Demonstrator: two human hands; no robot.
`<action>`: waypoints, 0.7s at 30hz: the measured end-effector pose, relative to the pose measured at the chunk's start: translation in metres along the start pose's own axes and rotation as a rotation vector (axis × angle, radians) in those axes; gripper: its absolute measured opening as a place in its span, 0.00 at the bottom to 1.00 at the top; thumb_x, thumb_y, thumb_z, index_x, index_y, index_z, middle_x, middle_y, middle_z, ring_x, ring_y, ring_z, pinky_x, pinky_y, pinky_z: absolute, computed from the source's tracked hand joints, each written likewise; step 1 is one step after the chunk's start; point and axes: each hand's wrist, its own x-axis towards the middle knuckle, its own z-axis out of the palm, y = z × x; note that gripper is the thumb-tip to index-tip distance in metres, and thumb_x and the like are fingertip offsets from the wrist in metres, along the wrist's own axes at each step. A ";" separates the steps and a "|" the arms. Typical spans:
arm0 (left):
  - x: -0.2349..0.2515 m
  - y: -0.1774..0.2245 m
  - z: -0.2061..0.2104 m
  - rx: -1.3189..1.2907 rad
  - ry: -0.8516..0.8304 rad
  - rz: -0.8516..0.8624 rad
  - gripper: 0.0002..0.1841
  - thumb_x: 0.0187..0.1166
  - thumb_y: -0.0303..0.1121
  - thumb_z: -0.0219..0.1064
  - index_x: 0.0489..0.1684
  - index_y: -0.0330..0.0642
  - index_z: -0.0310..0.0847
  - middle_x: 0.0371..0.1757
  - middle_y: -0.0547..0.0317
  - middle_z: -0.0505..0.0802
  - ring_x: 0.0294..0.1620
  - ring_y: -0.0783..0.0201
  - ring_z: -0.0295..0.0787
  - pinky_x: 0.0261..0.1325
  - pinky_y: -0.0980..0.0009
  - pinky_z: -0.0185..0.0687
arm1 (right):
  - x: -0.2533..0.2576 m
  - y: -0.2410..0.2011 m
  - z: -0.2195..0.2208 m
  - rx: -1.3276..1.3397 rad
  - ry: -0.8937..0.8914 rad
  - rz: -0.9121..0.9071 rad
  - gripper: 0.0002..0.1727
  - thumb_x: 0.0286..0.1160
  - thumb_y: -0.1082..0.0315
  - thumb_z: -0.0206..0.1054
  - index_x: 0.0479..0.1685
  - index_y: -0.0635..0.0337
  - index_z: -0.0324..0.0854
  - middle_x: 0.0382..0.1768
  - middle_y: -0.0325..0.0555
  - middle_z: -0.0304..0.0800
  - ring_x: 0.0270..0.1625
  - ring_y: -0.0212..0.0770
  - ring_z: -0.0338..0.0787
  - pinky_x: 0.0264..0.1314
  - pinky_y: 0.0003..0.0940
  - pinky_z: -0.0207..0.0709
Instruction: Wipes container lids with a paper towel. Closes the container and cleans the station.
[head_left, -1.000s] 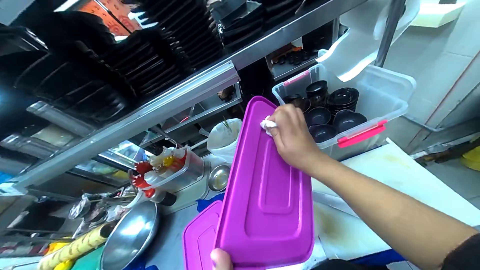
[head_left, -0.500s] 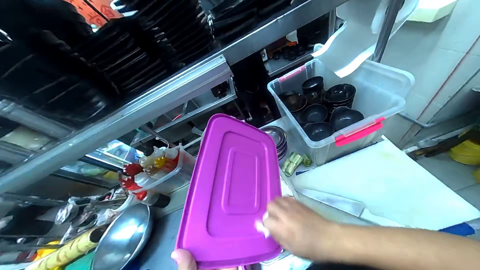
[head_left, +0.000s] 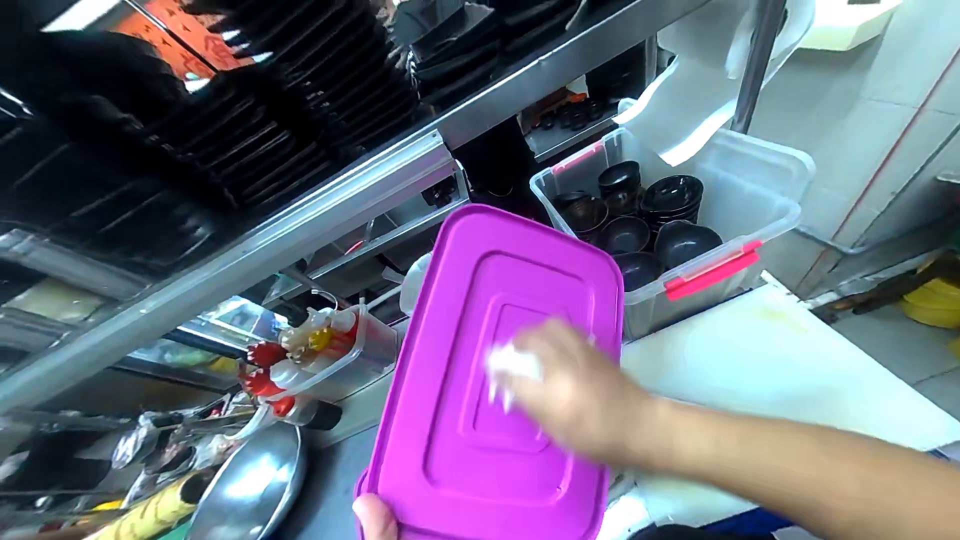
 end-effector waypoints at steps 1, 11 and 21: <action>-0.001 -0.002 -0.002 -0.017 0.002 -0.027 0.20 0.89 0.50 0.54 0.54 0.51 0.91 0.50 0.64 0.98 0.56 0.70 0.95 0.61 0.68 0.91 | -0.013 -0.014 0.011 0.019 -0.082 -0.106 0.12 0.87 0.62 0.60 0.58 0.48 0.87 0.54 0.49 0.88 0.56 0.50 0.88 0.57 0.46 0.85; -0.010 -0.009 0.019 -0.114 0.090 -0.051 0.26 0.91 0.54 0.49 0.54 0.44 0.89 0.50 0.51 0.97 0.56 0.58 0.95 0.60 0.55 0.92 | 0.019 0.021 0.004 -0.012 0.119 0.143 0.14 0.82 0.63 0.61 0.56 0.50 0.90 0.58 0.49 0.85 0.66 0.54 0.80 0.67 0.54 0.78; -0.017 -0.012 0.007 -0.194 0.134 -0.069 0.26 0.89 0.55 0.52 0.55 0.43 0.89 0.52 0.48 0.96 0.58 0.55 0.95 0.61 0.51 0.91 | 0.006 0.052 0.010 -0.038 0.056 0.164 0.12 0.82 0.67 0.60 0.52 0.53 0.90 0.54 0.46 0.89 0.62 0.52 0.84 0.64 0.52 0.80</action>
